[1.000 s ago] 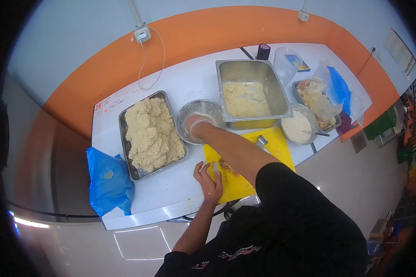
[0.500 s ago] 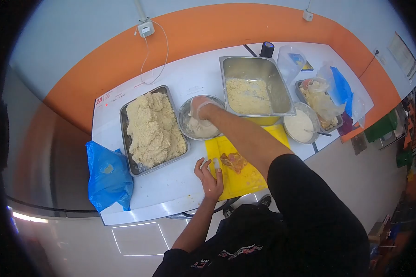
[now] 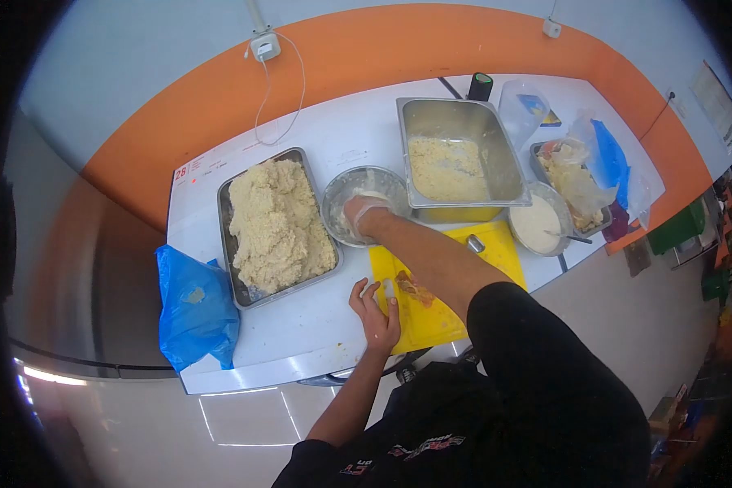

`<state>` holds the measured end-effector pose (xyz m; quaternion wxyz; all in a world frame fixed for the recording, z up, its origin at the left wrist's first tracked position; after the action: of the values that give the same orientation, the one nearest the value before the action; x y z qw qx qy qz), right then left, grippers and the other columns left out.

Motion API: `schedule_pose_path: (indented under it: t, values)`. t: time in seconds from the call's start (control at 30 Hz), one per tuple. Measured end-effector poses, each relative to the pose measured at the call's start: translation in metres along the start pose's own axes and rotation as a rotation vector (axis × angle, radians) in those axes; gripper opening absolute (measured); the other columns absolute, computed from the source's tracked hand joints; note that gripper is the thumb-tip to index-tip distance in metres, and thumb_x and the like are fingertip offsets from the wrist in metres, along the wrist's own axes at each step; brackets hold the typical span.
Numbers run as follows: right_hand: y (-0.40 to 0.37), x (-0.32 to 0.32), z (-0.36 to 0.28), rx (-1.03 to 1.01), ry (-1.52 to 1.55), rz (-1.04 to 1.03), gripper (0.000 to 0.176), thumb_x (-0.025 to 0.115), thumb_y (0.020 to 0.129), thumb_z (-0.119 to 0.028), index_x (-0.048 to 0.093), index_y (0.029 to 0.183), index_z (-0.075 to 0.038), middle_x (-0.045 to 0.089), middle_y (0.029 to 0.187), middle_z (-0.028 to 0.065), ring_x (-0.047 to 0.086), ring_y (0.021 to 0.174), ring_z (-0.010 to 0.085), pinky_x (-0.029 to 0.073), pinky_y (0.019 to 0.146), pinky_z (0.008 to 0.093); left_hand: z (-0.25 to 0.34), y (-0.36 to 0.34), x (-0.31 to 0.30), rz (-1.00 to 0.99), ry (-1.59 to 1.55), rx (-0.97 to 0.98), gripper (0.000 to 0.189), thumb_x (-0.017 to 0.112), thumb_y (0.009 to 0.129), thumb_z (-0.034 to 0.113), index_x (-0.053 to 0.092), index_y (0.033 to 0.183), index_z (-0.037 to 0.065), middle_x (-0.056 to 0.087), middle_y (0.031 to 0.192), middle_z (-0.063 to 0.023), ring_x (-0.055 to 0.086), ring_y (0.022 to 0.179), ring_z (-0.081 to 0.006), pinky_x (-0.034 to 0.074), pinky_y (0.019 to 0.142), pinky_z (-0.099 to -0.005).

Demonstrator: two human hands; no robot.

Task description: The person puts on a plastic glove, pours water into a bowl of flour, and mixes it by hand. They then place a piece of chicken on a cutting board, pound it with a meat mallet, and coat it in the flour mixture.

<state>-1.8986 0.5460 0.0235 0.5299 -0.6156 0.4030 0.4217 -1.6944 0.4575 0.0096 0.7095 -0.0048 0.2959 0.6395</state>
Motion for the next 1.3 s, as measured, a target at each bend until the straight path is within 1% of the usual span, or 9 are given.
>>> schedule_pose_path:
  t: [0.13, 0.2, 0.33, 0.4, 0.6, 0.8, 0.93, 1.23, 1.3]
  values:
    - [0.014, 0.012, 0.001, 0.002, -0.013, 0.023, 0.023, 0.058, 0.082, -0.006, 0.071, 0.1, 0.001, 0.068, 0.105, 0.0225, 0.067, 0.102, 0.0324, 0.055, 0.084, 0.0406, -0.002, -0.001, 0.001, 0.001, -0.002, 0.007, 0.04, 0.059, 0.086, 0.007, 0.044, 0.122, -0.005, 0.033, 0.135, -0.0255, 0.032, 0.127, -0.0418, 0.027, 0.107, -0.0505]
    - [0.017, 0.008, -0.002, -0.05, 0.01, 0.123, 0.021, 0.064, 0.074, -0.012, 0.072, 0.087, 0.003, 0.068, 0.088, 0.0265, 0.069, 0.088, 0.0365, 0.056, 0.076, 0.0398, -0.001, 0.0, 0.001, 0.002, -0.005, 0.012, 0.04, 0.058, 0.086, 0.007, 0.044, 0.122, -0.005, 0.033, 0.135, -0.0254, 0.032, 0.127, -0.0417, 0.027, 0.106, -0.0505]
    - [0.012, -0.005, -0.003, -0.123, 0.02, 0.117, 0.026, 0.066, 0.074, -0.017, 0.071, 0.087, 0.005, 0.068, 0.088, 0.0268, 0.069, 0.087, 0.0371, 0.056, 0.076, 0.0404, 0.0, 0.0, -0.001, 0.007, -0.007, 0.019, 0.039, 0.058, 0.087, 0.008, 0.044, 0.121, -0.005, 0.033, 0.135, -0.0254, 0.032, 0.127, -0.0418, 0.027, 0.106, -0.0504]
    - [0.014, -0.025, 0.017, 0.027, 0.153, 0.098, 0.034, 0.069, 0.075, -0.025, 0.07, 0.093, 0.005, 0.067, 0.098, 0.0271, 0.067, 0.094, 0.0368, 0.054, 0.083, 0.0402, 0.001, 0.0, -0.001, 0.009, -0.006, 0.016, 0.039, 0.058, 0.087, 0.008, 0.044, 0.121, -0.005, 0.033, 0.135, -0.0254, 0.032, 0.126, -0.0419, 0.027, 0.106, -0.0504]
    - [0.003, -0.07, 0.042, 0.089, 0.378, 0.116, 0.037, 0.07, 0.077, -0.03, 0.07, 0.093, 0.004, 0.068, 0.098, 0.0256, 0.068, 0.094, 0.0346, 0.053, 0.082, 0.0393, 0.002, 0.0, -0.002, 0.02, -0.015, 0.03, 0.039, 0.058, 0.086, 0.007, 0.044, 0.122, -0.004, 0.034, 0.134, -0.0252, 0.034, 0.126, -0.0418, 0.028, 0.106, -0.0505]
    - [0.019, -0.039, 0.03, -0.034, 0.048, 0.134, 0.04, 0.069, 0.073, -0.033, 0.071, 0.094, 0.001, 0.068, 0.093, 0.0242, 0.067, 0.093, 0.0363, 0.053, 0.081, 0.0415, 0.003, 0.0, -0.002, 0.017, -0.025, 0.017, 0.039, 0.057, 0.086, 0.007, 0.044, 0.122, -0.004, 0.034, 0.135, -0.0256, 0.033, 0.126, -0.0419, 0.027, 0.107, -0.0501]
    - [0.02, -0.036, 0.024, -0.042, 0.069, 0.143, 0.039, 0.069, 0.073, -0.033, 0.071, 0.094, 0.0, 0.069, 0.091, 0.0235, 0.068, 0.09, 0.0361, 0.053, 0.079, 0.0416, 0.002, 0.001, -0.003, 0.022, -0.024, 0.02, 0.04, 0.057, 0.086, 0.006, 0.044, 0.122, -0.004, 0.034, 0.135, -0.0258, 0.033, 0.127, -0.0417, 0.026, 0.107, -0.0498]
    - [-0.004, -0.107, 0.078, -0.02, 0.635, 0.174, 0.046, 0.07, 0.075, -0.039, 0.07, 0.097, 0.001, 0.069, 0.091, 0.022, 0.066, 0.082, 0.0329, 0.053, 0.075, 0.0378, 0.0, -0.002, -0.002, 0.048, -0.054, 0.019, 0.041, 0.06, 0.086, 0.012, 0.047, 0.121, -0.005, 0.036, 0.133, -0.0268, 0.034, 0.125, -0.0426, 0.027, 0.106, -0.052]
    - [-0.021, -0.139, 0.109, -0.101, 0.734, 0.324, 0.042, 0.071, 0.077, -0.035, 0.07, 0.099, 0.001, 0.07, 0.088, 0.0188, 0.066, 0.075, 0.0255, 0.053, 0.07, 0.0346, 0.002, -0.002, -0.001, 0.041, -0.057, 0.027, 0.041, 0.06, 0.086, 0.012, 0.047, 0.121, -0.006, 0.035, 0.133, -0.027, 0.034, 0.125, -0.0427, 0.026, 0.106, -0.052]
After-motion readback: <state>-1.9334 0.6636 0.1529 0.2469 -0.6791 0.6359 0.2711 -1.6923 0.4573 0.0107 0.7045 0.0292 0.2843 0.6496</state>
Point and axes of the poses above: each hand's wrist, its own y-axis towards the middle knuckle, its own x-axis out of the palm, z = x × y, the point moved 10 cm from there along y, towards the middle knuckle
